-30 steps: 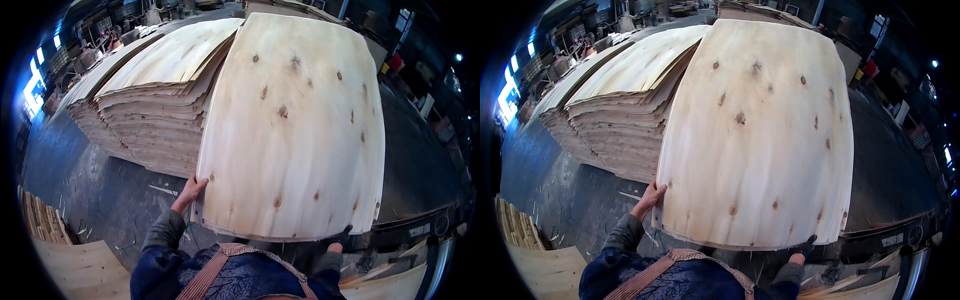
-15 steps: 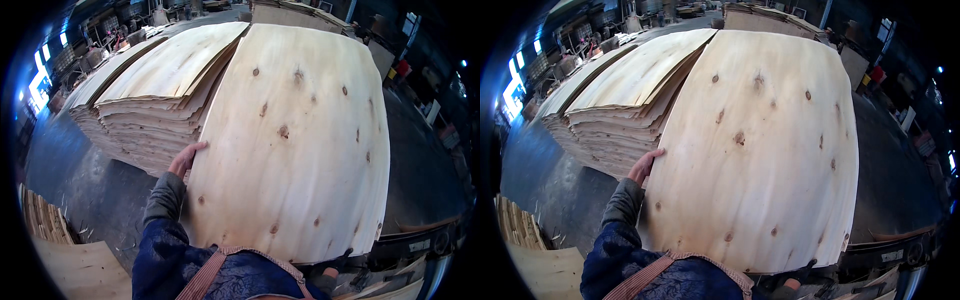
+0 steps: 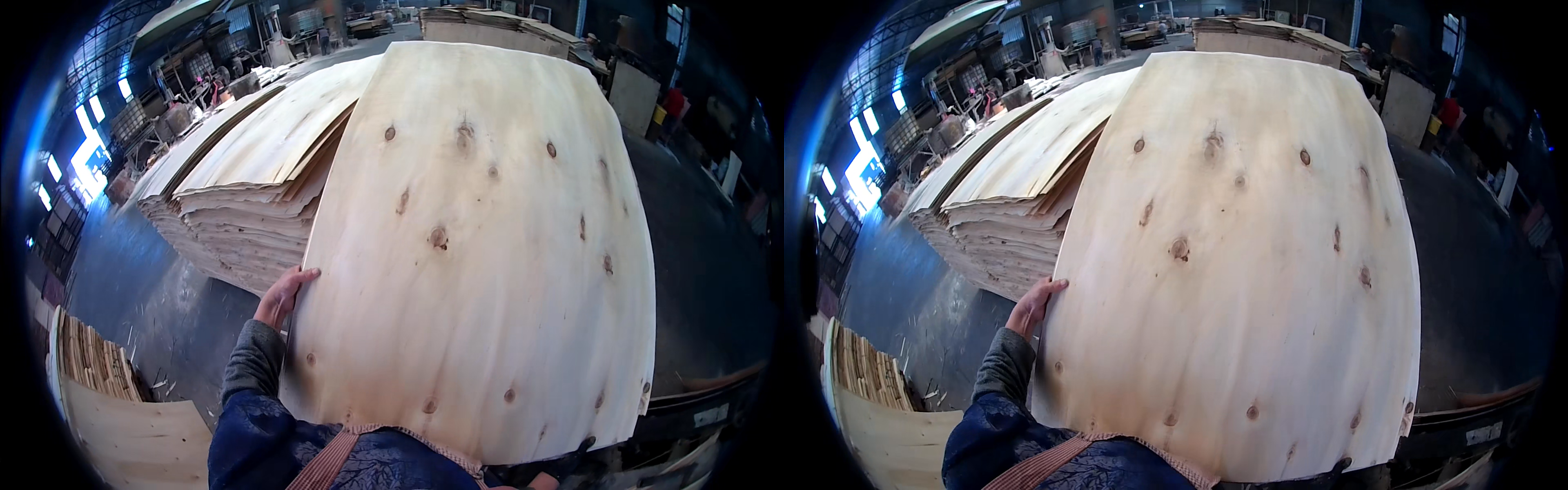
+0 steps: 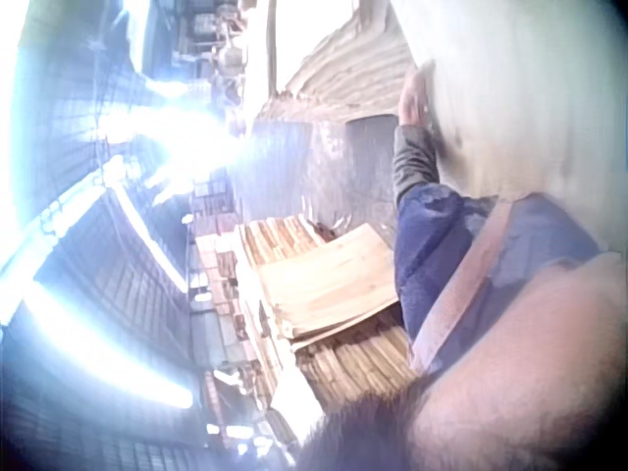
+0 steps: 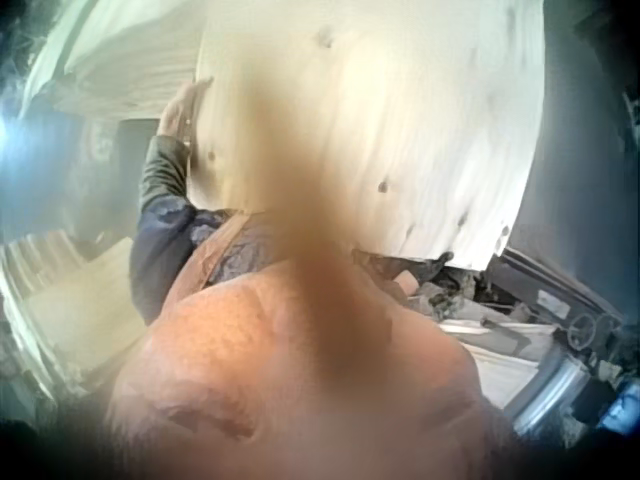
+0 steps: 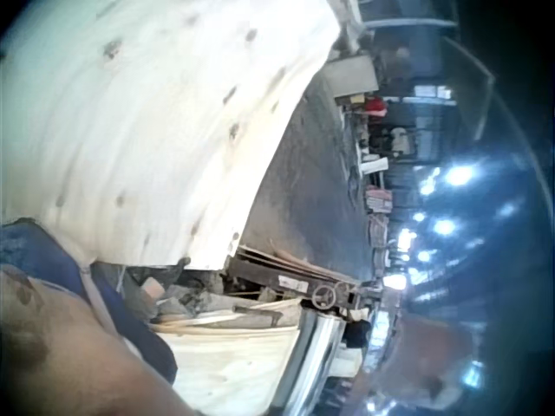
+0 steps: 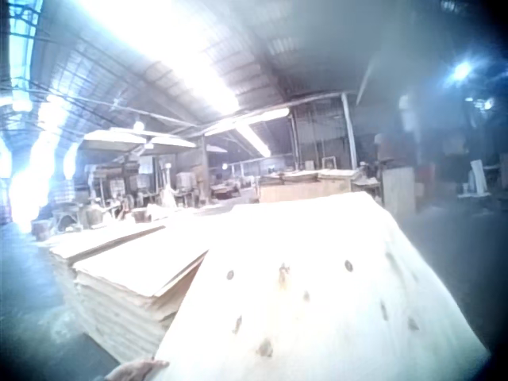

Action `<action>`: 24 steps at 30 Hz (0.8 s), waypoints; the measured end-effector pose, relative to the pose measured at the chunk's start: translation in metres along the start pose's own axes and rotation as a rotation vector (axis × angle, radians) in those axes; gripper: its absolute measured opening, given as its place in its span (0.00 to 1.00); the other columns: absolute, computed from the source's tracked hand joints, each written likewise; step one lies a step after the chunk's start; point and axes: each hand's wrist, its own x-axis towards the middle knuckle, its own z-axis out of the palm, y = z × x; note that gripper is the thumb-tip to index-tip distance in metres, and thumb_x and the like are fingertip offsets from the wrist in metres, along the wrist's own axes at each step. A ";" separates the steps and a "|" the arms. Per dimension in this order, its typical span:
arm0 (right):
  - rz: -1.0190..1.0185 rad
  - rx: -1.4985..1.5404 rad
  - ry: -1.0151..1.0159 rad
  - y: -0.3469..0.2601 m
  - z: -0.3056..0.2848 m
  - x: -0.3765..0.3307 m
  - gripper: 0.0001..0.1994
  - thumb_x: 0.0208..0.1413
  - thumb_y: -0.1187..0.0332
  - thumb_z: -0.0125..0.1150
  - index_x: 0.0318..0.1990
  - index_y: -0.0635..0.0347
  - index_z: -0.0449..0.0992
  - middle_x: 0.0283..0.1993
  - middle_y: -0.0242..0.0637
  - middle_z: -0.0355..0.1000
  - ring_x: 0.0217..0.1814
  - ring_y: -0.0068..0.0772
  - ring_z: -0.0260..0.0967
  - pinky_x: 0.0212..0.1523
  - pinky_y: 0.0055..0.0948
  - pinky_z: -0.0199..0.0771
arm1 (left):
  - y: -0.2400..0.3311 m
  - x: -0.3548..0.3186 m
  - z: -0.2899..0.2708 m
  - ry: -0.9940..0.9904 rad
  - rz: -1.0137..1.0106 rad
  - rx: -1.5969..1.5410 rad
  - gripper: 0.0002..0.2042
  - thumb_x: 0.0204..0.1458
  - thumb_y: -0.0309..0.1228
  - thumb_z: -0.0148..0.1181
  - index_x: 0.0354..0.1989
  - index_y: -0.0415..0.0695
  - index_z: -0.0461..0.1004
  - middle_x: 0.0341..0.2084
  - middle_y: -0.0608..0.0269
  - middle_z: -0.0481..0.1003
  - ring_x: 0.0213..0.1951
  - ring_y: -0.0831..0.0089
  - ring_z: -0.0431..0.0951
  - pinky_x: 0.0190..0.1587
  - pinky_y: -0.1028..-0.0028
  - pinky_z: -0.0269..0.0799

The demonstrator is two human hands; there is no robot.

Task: The person glues and stacks sheets of wood veneer by feeding them through an industrial roller machine and then placing them onto a large stack.

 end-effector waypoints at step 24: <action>-0.107 0.471 -0.286 0.116 0.022 -0.038 0.35 0.54 0.42 0.48 0.56 0.67 0.63 0.55 0.46 0.65 0.54 0.47 0.62 0.56 0.41 0.62 | 0.138 -0.096 0.006 -0.043 0.592 0.238 0.23 0.47 0.32 0.60 0.47 0.31 0.62 0.35 0.53 0.72 0.34 0.69 0.76 0.36 0.71 0.75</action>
